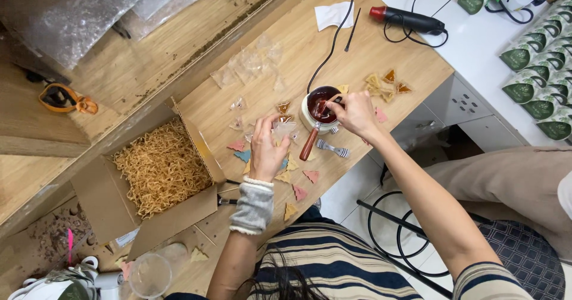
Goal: Creating small wax shapes by dipping molds into liquid wax and detailing them with a tool.
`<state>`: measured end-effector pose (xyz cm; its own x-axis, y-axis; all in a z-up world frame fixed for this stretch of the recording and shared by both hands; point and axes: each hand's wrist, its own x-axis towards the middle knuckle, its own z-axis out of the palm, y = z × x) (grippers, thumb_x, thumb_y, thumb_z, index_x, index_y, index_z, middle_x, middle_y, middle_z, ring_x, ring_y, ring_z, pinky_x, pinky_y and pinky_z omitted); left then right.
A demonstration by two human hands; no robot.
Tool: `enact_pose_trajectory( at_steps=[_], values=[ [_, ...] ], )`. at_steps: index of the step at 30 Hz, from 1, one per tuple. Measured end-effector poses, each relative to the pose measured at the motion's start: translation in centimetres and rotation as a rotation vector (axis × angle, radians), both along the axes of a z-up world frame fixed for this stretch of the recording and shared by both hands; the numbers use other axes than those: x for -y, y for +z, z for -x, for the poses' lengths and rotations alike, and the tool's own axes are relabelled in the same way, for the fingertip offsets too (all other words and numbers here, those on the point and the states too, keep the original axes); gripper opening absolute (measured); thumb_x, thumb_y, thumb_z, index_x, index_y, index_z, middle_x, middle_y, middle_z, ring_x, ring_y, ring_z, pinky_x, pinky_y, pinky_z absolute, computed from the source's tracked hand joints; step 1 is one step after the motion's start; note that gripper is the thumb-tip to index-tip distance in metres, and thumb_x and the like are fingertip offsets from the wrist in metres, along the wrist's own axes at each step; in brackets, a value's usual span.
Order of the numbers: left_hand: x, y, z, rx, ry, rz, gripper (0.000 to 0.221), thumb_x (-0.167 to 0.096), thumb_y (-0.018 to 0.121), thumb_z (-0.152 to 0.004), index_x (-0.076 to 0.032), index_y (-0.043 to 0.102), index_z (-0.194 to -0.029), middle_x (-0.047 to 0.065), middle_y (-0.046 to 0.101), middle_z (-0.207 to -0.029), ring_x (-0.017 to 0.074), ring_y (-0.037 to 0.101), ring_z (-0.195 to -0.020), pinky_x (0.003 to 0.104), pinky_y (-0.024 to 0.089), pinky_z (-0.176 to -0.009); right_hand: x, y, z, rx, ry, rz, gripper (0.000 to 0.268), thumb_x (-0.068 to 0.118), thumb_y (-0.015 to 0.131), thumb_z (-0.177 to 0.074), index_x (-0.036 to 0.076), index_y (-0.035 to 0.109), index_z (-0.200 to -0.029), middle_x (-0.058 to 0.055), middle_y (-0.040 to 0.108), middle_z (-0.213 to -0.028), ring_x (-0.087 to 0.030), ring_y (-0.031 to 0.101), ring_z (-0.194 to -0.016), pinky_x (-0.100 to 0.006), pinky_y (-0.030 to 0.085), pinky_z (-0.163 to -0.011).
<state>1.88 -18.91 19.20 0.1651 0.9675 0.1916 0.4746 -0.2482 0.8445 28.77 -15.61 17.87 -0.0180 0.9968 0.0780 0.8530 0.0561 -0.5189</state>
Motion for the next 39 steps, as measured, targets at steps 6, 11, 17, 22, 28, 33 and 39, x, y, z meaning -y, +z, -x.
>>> enact_pose_trajectory(
  at_steps=[6, 11, 17, 22, 28, 33, 39],
  values=[
    [0.4, 1.5, 0.5, 0.028, 0.013, 0.078, 0.051, -0.006, 0.072, -0.081, -0.003, 0.057, -0.129, 0.015, 0.059, -0.120, 0.0321, 0.064, -0.104, 0.037, 0.057, -0.080, -0.3, 0.2, -0.7, -0.012, -0.077, -0.031, 0.025, 0.029, 0.071, -0.093, 0.006, 0.081, -0.090, -0.017, 0.063, -0.059, -0.031, 0.061, -0.049, -0.042, 0.050, -0.064],
    [0.5, 1.4, 0.4, 0.012, 0.002, 0.052, 0.050, -0.005, 0.073, -0.081, -0.003, 0.059, -0.128, 0.015, 0.060, -0.118, 0.0321, 0.064, -0.104, 0.037, 0.057, -0.082, 0.3, 1.2, -0.6, -0.056, -0.076, -0.036, 0.022, 0.026, 0.071, -0.092, 0.006, 0.082, -0.090, -0.015, 0.067, -0.058, -0.027, 0.064, -0.048, -0.039, 0.050, -0.065],
    [0.6, 1.0, 0.2, -0.031, -0.008, 0.052, 0.050, -0.007, 0.074, -0.080, -0.002, 0.059, -0.128, 0.016, 0.060, -0.121, 0.0341, 0.064, -0.105, 0.040, 0.052, -0.090, 0.6, 2.1, -1.0, -0.202, -0.117, -0.031, 0.022, 0.025, 0.069, -0.094, 0.005, 0.080, -0.094, -0.010, 0.074, -0.068, -0.019, 0.068, -0.053, -0.034, 0.051, -0.056],
    [0.8, 0.7, 0.3, -0.038, -0.024, -0.006, 0.050, -0.007, 0.075, -0.080, 0.000, 0.059, -0.127, 0.017, 0.061, -0.122, 0.0366, 0.063, -0.110, 0.042, 0.051, -0.094, 1.0, 2.0, -0.6, -0.015, -0.137, 0.030, 0.023, 0.026, 0.072, -0.096, 0.006, 0.083, -0.093, -0.015, 0.071, -0.062, -0.023, 0.066, -0.052, -0.035, 0.050, -0.060],
    [0.9, 2.7, 0.3, -0.044, 0.017, 0.228, 0.049, -0.009, 0.073, -0.082, -0.005, 0.060, -0.129, 0.013, 0.061, -0.120, 0.0336, 0.065, -0.087, 0.039, 0.053, -0.083, 1.0, 1.4, -0.6, -0.179, -0.093, -0.053, 0.022, 0.024, 0.070, -0.094, 0.005, 0.081, -0.097, -0.010, 0.075, -0.072, -0.017, 0.071, -0.057, -0.031, 0.054, -0.058],
    [1.0, 1.1, 0.7, 0.036, -0.016, 0.054, 0.047, -0.005, 0.074, -0.083, -0.003, 0.059, -0.128, 0.016, 0.060, -0.119, 0.0326, 0.066, -0.102, 0.037, 0.056, -0.084, 0.8, 1.6, -0.5, -0.311, -0.130, -0.013, 0.020, 0.022, 0.070, -0.094, 0.004, 0.080, -0.096, -0.009, 0.076, -0.072, -0.015, 0.071, -0.057, -0.030, 0.054, -0.055],
    [1.0, 1.1, 1.2, 0.062, -0.003, 0.079, 0.046, -0.006, 0.073, -0.083, -0.002, 0.059, -0.127, 0.015, 0.059, -0.120, 0.0314, 0.068, -0.102, 0.036, 0.060, -0.084, 0.4, 1.9, -0.3, -0.279, -0.099, -0.011, 0.021, 0.021, 0.071, -0.093, 0.002, 0.081, -0.095, -0.010, 0.075, -0.071, -0.013, 0.069, -0.055, -0.029, 0.050, -0.052]
  ],
)
